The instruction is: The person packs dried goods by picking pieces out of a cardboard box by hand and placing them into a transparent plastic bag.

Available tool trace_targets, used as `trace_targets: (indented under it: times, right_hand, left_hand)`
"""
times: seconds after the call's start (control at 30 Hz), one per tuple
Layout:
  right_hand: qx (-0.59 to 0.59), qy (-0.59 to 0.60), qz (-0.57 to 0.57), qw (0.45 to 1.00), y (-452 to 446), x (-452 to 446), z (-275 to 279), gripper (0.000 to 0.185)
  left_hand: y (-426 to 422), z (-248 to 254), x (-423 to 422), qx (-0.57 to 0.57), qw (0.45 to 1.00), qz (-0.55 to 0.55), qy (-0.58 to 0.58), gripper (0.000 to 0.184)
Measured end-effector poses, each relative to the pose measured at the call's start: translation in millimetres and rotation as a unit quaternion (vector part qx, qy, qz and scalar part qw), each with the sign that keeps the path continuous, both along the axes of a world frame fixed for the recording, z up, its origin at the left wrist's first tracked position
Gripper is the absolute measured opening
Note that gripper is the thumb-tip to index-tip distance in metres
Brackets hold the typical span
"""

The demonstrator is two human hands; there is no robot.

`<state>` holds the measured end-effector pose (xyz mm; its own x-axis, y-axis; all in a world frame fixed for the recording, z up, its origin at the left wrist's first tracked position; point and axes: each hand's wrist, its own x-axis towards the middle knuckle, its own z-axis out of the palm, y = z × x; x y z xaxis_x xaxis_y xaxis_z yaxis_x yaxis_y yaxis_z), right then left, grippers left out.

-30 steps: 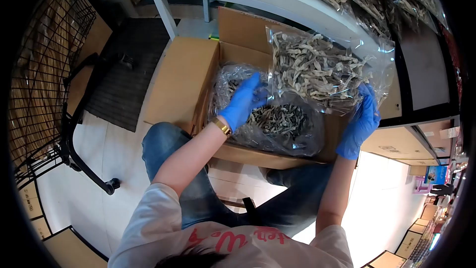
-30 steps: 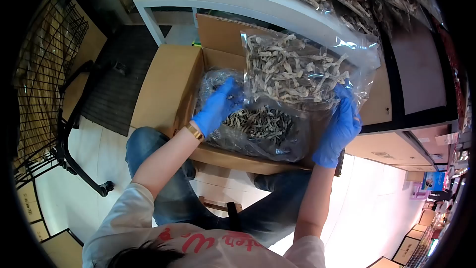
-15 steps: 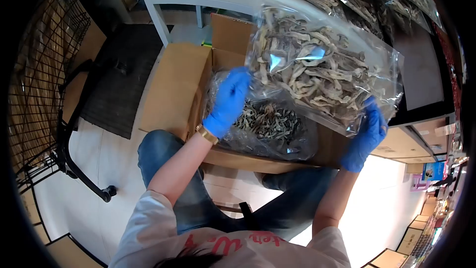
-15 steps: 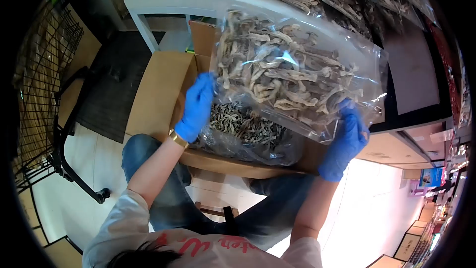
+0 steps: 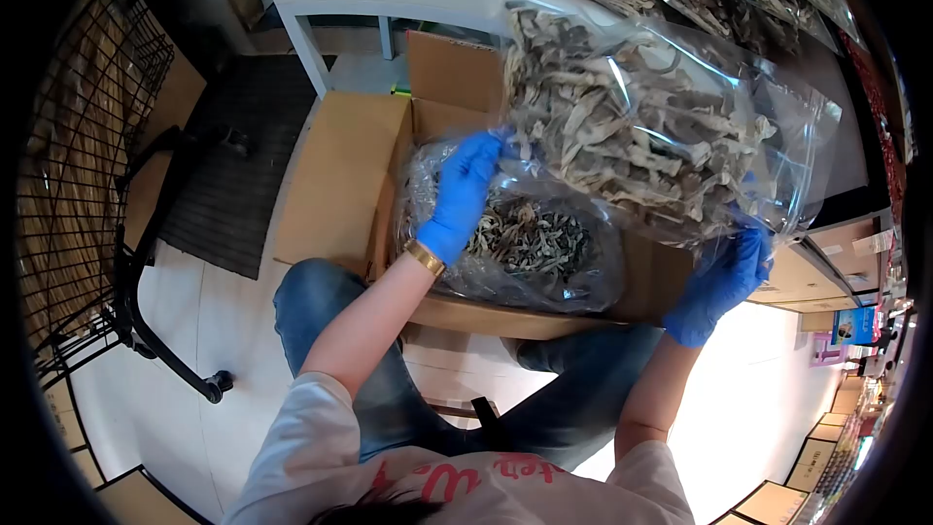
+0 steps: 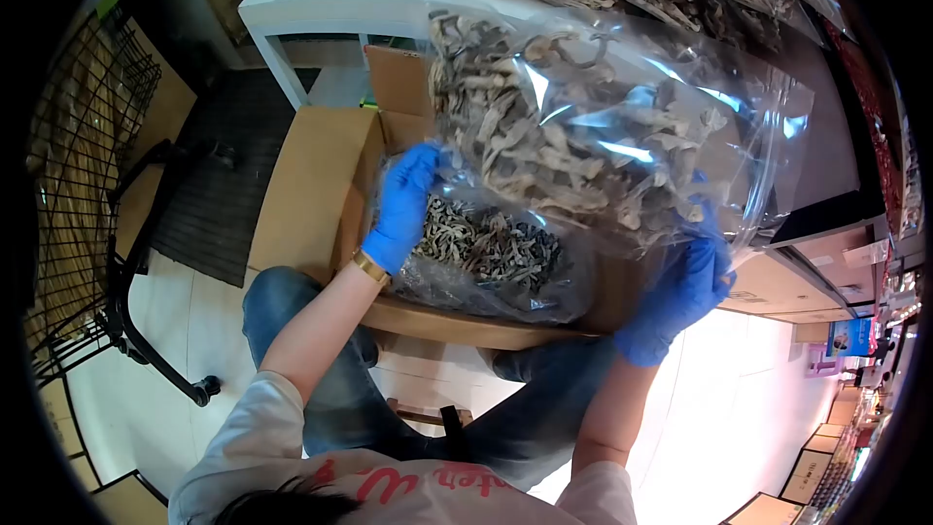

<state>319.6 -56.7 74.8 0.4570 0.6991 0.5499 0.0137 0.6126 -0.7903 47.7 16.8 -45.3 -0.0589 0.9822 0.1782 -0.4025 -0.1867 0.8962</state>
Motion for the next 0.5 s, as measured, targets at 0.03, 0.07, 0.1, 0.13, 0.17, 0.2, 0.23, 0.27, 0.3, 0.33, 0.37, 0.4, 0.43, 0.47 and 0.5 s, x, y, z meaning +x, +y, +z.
trace_targets:
  times: [0.03,0.07,0.1,0.13,0.17,0.2,0.23,0.27,0.3,0.33,0.37,0.4,0.43,0.47,0.5]
  right_hand:
    - [0.005,-0.008,-0.002,1.0,3.1,-8.1,0.0,0.017]
    - [0.009,-0.016,-0.004,1.0,6.2,-16.2,0.0,0.017]
    - [0.014,-0.023,-0.007,1.0,9.4,-24.3,0.0,0.018]
    - [-0.044,-0.037,-0.067,0.996,8.6,-41.0,19.2,0.017]
    - [-0.102,-0.048,-0.127,0.985,7.8,-49.4,29.2,0.017]
    - [-0.032,-0.121,-0.079,0.989,5.1,-27.2,29.4,0.019]
    - [-0.002,-0.119,-0.077,0.99,2.7,-19.8,33.3,0.022]
    - [0.016,-0.085,-0.05,0.995,-0.8,-13.7,34.1,0.02]
    - [0.035,-0.051,-0.024,0.998,-2.9,-11.0,34.3,0.019]
    - [0.035,-0.053,-0.023,0.998,-0.6,-10.5,29.2,0.019]
    - [0.014,-0.049,-0.029,0.998,2.9,-9.1,20.3,0.017]
    - [-0.006,-0.045,-0.035,0.998,6.1,-9.0,16.5,0.016]
    - [-0.155,-0.199,-0.071,0.965,3.6,-35.6,35.1,0.02]
    - [-0.161,-0.199,-0.041,0.966,9.0,-52.1,43.3,0.016]
    - [-0.17,-0.198,-0.012,0.965,12.8,-61.5,49.8,0.013]
  left_hand:
    - [-5.0,-9.1,2.6,-0.001,1.0,0.002,-0.004,0.027]
    - [-8.1,-23.7,7.0,0.041,0.998,-0.017,-0.034,0.028]
    - [-8.0,-21.2,6.1,0.02,0.998,-0.02,-0.062,0.026]
    - [-8.4,-14.8,4.9,-0.002,0.996,-0.021,-0.09,0.025]
    - [-4.1,-7.3,-2.3,-0.002,0.996,-0.021,-0.09,0.025]
    - [2.2,2.8,-11.9,0.005,0.998,-0.02,-0.057,0.026]
    - [5.5,7.4,-17.4,0.011,0.999,-0.017,-0.026,0.026]
    - [5.2,7.9,-9.4,0.008,1.0,0.001,-0.005,0.03]
    - [5.9,5.7,-6.7,0.007,1.0,0.0,-0.004,0.03]
    - [8.5,1.7,-3.5,-0.032,0.984,-0.087,-0.152,0.035]
    - [9.4,-4.0,-0.5,-0.071,0.936,-0.17,-0.298,0.039]
    - [10.5,-11.3,-3.9,-0.102,0.864,-0.268,-0.415,0.046]
    - [7.8,-6.9,-7.8,-0.099,0.863,-0.265,-0.418,0.046]
    - [3.4,-1.9,-11.9,-0.126,0.868,-0.283,-0.389,0.047]
    - [-1.2,4.0,-15.3,-0.155,0.87,-0.301,-0.357,0.048]
